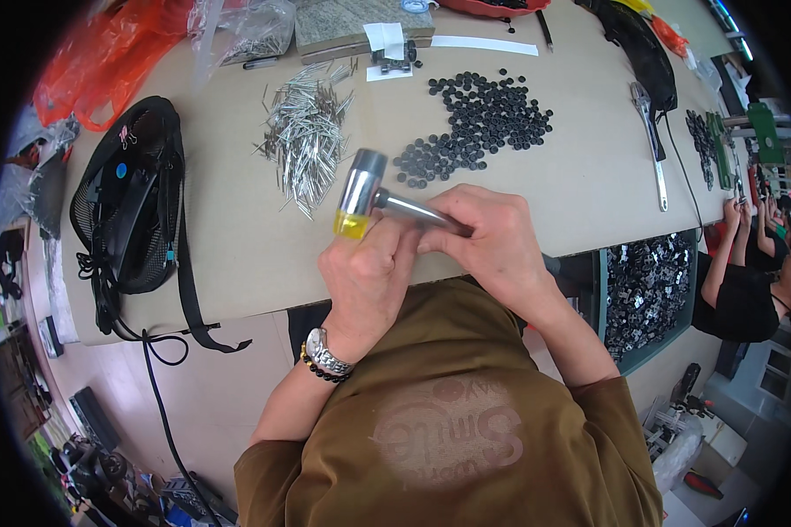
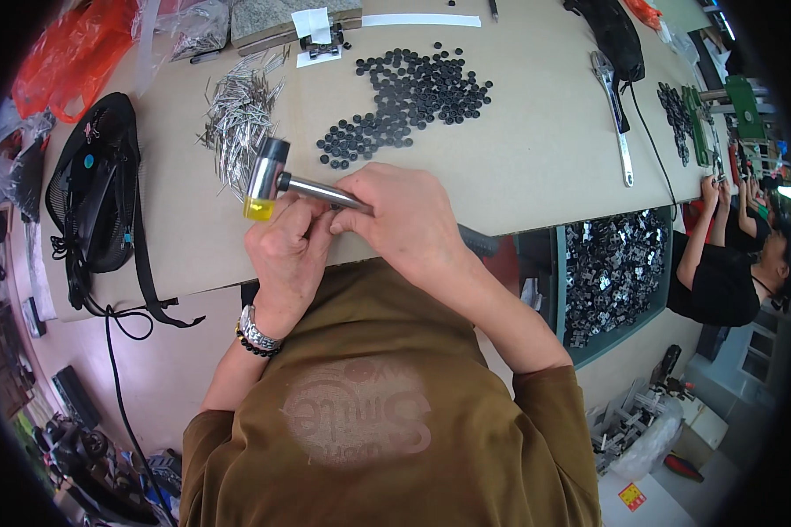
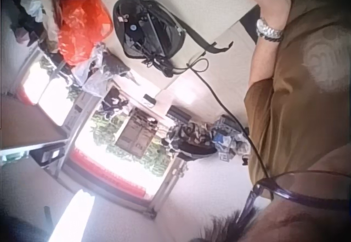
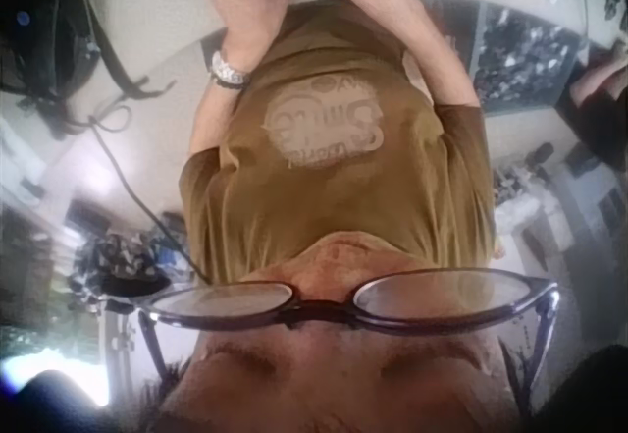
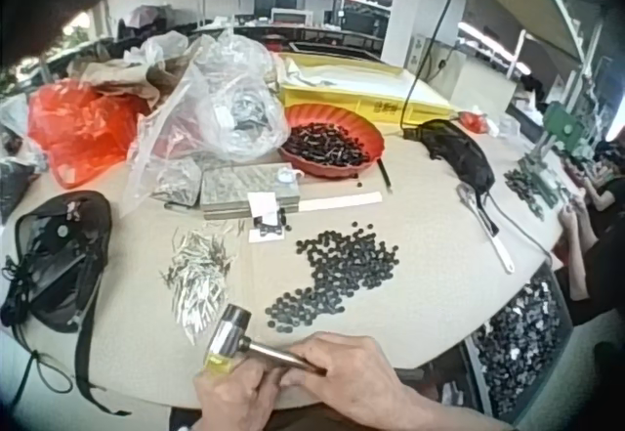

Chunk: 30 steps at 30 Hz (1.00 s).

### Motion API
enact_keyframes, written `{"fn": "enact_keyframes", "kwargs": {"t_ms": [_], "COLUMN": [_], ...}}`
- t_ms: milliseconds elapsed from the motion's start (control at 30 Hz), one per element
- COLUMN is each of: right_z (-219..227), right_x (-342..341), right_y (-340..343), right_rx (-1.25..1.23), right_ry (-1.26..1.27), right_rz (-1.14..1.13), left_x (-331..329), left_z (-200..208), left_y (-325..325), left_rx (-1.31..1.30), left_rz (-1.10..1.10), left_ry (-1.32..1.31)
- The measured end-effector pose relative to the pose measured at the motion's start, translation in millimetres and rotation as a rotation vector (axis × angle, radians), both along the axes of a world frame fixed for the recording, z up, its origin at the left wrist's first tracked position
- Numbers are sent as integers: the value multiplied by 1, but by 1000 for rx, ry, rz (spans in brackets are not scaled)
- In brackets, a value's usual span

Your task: The person assembles small circular components and silver pins by hand at a workstation, using a mallet to tap the pins into the components.

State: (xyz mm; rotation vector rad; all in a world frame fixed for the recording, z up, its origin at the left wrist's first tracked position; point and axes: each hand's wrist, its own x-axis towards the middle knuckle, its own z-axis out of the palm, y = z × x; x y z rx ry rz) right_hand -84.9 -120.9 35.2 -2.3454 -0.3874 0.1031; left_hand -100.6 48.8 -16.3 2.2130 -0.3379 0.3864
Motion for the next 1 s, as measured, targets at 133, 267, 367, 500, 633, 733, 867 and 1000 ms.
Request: {"fn": "enact_keyframes", "kwargs": {"t_ms": [133, 267, 367, 500, 633, 733, 867, 1000], "right_z": [12, 16, 9, 6, 13, 9, 5, -5], "right_x": [-10, -24, -35, -37, -37, -35, -33, -31], "right_y": [-11, -34, -43, -43, -44, -44, -45, -59], "right_rx": [133, -53, -187, -348, -205, -262, -294, 76], "right_ry": [-160, -476, -608, -640, -670, -635, -488, -305], "right_rz": [-94, -95, -40, -6, -61, -16, -7, -248], "left_x": [0, 0, -1, -1, 0, 1, 5, 5], "left_z": [1, 1, 4, 5, 4, 4, 5, 13], "left_y": [2, 2, 2, 1, 1, 2, 1, 0], "left_rx": [10, -19, 66, 39, 45, 49, 33, 34], "left_rz": [-1, 9, 7, 7, 7, 12, 12, -10], "left_ry": [-12, -4, 46, 38, 35, 38, 20, 28]}}
